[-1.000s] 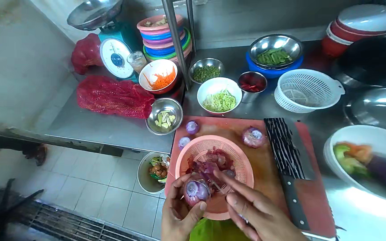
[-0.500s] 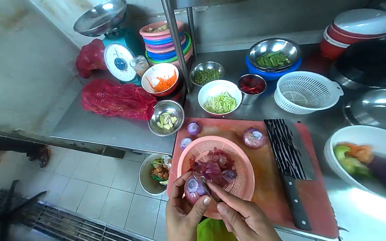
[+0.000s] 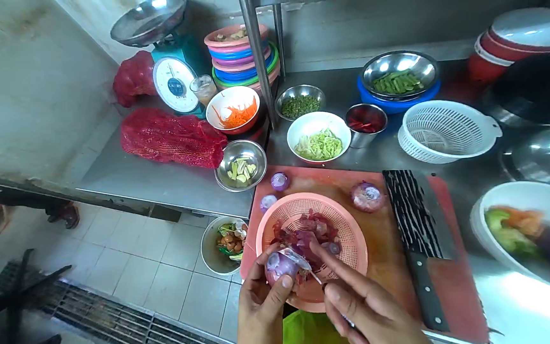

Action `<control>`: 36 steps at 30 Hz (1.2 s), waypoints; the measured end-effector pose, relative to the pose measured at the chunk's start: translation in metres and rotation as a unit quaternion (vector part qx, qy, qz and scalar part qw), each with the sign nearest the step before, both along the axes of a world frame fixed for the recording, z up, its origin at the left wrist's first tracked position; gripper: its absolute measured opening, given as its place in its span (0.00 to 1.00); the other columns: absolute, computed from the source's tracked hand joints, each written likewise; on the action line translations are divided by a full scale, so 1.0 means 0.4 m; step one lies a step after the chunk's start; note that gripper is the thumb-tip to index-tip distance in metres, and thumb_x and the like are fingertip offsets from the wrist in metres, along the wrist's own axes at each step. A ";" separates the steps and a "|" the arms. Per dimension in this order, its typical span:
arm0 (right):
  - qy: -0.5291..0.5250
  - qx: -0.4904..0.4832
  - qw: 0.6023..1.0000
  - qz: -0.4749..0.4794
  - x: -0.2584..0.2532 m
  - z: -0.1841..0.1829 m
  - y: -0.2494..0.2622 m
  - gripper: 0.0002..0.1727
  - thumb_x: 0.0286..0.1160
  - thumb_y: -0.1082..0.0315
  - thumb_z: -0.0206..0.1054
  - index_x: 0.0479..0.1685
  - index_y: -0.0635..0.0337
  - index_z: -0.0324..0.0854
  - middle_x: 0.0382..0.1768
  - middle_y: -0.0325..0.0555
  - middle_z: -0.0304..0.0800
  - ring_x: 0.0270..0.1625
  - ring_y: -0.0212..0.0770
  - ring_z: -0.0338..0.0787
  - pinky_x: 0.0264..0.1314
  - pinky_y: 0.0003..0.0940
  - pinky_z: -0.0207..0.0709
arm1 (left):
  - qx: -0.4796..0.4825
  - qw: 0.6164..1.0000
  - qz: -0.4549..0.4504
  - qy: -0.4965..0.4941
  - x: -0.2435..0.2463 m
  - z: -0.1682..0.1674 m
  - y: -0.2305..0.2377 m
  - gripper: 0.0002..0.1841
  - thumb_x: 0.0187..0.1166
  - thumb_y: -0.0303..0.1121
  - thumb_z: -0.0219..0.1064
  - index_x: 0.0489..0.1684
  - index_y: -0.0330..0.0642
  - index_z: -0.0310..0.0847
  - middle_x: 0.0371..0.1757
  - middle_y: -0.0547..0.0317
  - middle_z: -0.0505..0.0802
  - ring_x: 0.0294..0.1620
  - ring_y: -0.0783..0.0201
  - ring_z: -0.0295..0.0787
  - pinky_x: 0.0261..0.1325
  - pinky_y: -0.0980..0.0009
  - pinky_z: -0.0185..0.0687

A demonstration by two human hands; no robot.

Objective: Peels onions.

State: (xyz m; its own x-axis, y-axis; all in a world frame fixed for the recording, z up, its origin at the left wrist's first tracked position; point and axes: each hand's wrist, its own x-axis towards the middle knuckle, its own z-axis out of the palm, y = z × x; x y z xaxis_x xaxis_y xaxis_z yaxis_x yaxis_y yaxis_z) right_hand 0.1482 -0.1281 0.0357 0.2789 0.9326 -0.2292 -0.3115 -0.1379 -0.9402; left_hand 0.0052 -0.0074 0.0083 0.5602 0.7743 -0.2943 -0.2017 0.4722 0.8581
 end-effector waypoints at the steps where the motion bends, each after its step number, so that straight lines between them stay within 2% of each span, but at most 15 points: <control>1: -0.002 -0.002 1.000 0.006 -0.011 -0.001 0.004 0.31 0.91 0.66 0.51 0.92 0.64 0.54 0.31 0.34 0.81 0.23 0.26 0.74 0.22 0.22 0.70 | 0.001 1.000 -0.003 -0.005 0.002 0.002 -0.003 0.35 0.67 0.34 0.80 0.72 0.26 0.70 0.50 0.51 0.92 0.37 0.68 0.90 0.40 0.72 0.89; 3: -0.026 0.000 1.000 -0.011 -0.030 -0.010 0.011 0.27 0.91 0.68 0.51 0.88 0.63 0.63 0.31 0.33 0.82 0.22 0.24 0.74 0.23 0.20 0.70 | -0.001 1.000 -0.004 -0.011 0.006 0.004 -0.009 0.38 0.65 0.36 0.82 0.73 0.26 0.68 0.49 0.52 0.92 0.37 0.69 0.90 0.41 0.72 0.90; 7: -0.094 0.015 0.995 -0.040 -0.050 -0.027 0.013 0.23 0.91 0.68 0.53 0.81 0.63 0.74 0.31 0.38 0.85 0.22 0.23 0.73 0.24 0.20 0.70 | -0.009 1.000 0.024 0.010 0.021 0.003 -0.013 0.43 0.53 0.39 0.89 0.68 0.29 0.71 0.48 0.54 0.92 0.39 0.68 0.92 0.42 0.71 0.91; 9: -0.135 0.029 0.989 -0.058 -0.056 -0.041 0.013 0.22 0.90 0.69 0.55 0.79 0.64 0.77 0.36 0.42 0.89 0.24 0.24 0.75 0.27 0.21 0.73 | -0.001 1.000 0.026 0.017 0.024 -0.003 -0.006 0.40 0.54 0.38 0.88 0.67 0.29 0.74 0.48 0.52 0.92 0.37 0.69 0.91 0.40 0.73 0.90; 11: -0.155 0.019 0.984 -0.083 -0.048 -0.053 0.015 0.22 0.89 0.69 0.55 0.77 0.63 0.78 0.45 0.43 0.93 0.26 0.22 0.77 0.30 0.20 0.75 | 0.014 1.000 0.004 -0.005 0.016 -0.009 -0.002 0.39 0.59 0.40 0.85 0.69 0.28 0.75 0.53 0.52 0.92 0.36 0.72 0.88 0.37 0.76 0.86; 13: -0.138 -0.009 0.985 -0.102 -0.030 -0.061 0.019 0.21 0.90 0.66 0.55 0.77 0.58 0.79 0.39 0.36 0.90 0.23 0.21 0.74 0.23 0.19 0.71 | 0.014 0.999 -0.022 -0.029 0.007 -0.014 -0.004 0.40 0.65 0.39 0.82 0.74 0.24 0.69 0.59 0.48 0.90 0.36 0.73 0.87 0.35 0.78 0.84; 15: -0.108 -0.021 0.990 -0.090 -0.016 -0.064 0.023 0.21 0.90 0.64 0.55 0.77 0.55 0.80 0.31 0.32 0.84 0.20 0.22 0.71 0.19 0.19 0.66 | -0.026 0.998 -0.023 -0.043 0.001 -0.021 -0.004 0.40 0.66 0.40 0.81 0.75 0.27 0.66 0.53 0.49 0.91 0.34 0.71 0.88 0.35 0.76 0.86; 18: -0.091 -0.038 0.992 -0.083 -0.008 -0.064 0.029 0.22 0.90 0.63 0.54 0.77 0.53 0.80 0.26 0.29 0.79 0.19 0.23 0.71 0.18 0.19 0.66 | -0.086 0.993 -0.023 -0.072 -0.009 -0.033 -0.001 0.34 0.64 0.40 0.83 0.67 0.36 0.70 0.42 0.51 0.93 0.31 0.68 0.91 0.33 0.75 0.88; 22: -0.055 -0.064 0.993 -0.082 -0.002 -0.072 0.039 0.23 0.90 0.62 0.54 0.78 0.53 0.79 0.24 0.28 0.77 0.17 0.23 0.70 0.16 0.19 0.65 | -0.116 0.987 -0.045 -0.105 -0.020 -0.039 0.002 0.31 0.66 0.39 0.82 0.66 0.38 0.73 0.45 0.49 0.93 0.35 0.65 0.92 0.38 0.72 0.90; 24: 0.031 -0.077 0.995 -0.051 0.013 -0.062 0.037 0.25 0.90 0.62 0.51 0.83 0.56 0.72 0.24 0.29 0.76 0.16 0.25 0.70 0.15 0.19 0.64 | -0.113 0.987 -0.044 -0.103 -0.022 -0.044 0.008 0.32 0.66 0.38 0.82 0.68 0.36 0.73 0.49 0.46 0.92 0.37 0.63 0.92 0.39 0.70 0.90; 26: 0.160 -0.080 0.984 -0.026 0.032 -0.052 0.030 0.27 0.90 0.60 0.49 0.87 0.53 0.63 0.25 0.32 0.76 0.15 0.26 0.70 0.14 0.18 0.65 | -0.102 0.990 -0.035 -0.085 -0.019 -0.044 0.012 0.33 0.66 0.36 0.81 0.69 0.34 0.71 0.50 0.46 0.92 0.37 0.62 0.92 0.39 0.69 0.90; 29: 0.270 -0.059 0.961 0.007 0.040 -0.044 0.020 0.20 0.90 0.56 0.50 0.76 0.49 0.69 0.23 0.34 0.77 0.14 0.25 0.71 0.14 0.17 0.67 | -0.087 0.994 -0.028 -0.066 -0.009 -0.039 0.011 0.34 0.66 0.35 0.81 0.69 0.32 0.69 0.49 0.46 0.91 0.37 0.63 0.91 0.38 0.70 0.90; 31: 0.272 -0.042 0.961 0.034 0.033 -0.046 0.023 0.15 0.90 0.55 0.52 0.65 0.48 0.72 0.23 0.32 0.76 0.14 0.24 0.71 0.14 0.16 0.66 | -0.067 0.995 -0.033 -0.061 0.001 -0.038 0.006 0.36 0.64 0.37 0.83 0.70 0.32 0.70 0.49 0.48 0.91 0.37 0.65 0.91 0.37 0.71 0.89; 32: 0.257 -0.043 0.965 0.035 0.027 -0.047 0.025 0.14 0.89 0.55 0.53 0.64 0.48 0.71 0.22 0.32 0.75 0.14 0.24 0.70 0.14 0.16 0.66 | -0.052 0.997 -0.035 -0.054 0.006 -0.038 0.003 0.38 0.62 0.39 0.84 0.70 0.33 0.70 0.49 0.50 0.92 0.37 0.66 0.90 0.37 0.71 0.89; 36: 0.128 -0.058 0.990 0.004 0.002 -0.035 0.024 0.24 0.89 0.62 0.55 0.81 0.59 0.66 0.25 0.30 0.77 0.18 0.24 0.72 0.18 0.19 0.67 | -0.025 1.000 0.000 0.011 0.027 -0.031 -0.004 0.40 0.54 0.37 0.88 0.67 0.31 0.72 0.46 0.53 0.92 0.36 0.68 0.90 0.35 0.74 0.88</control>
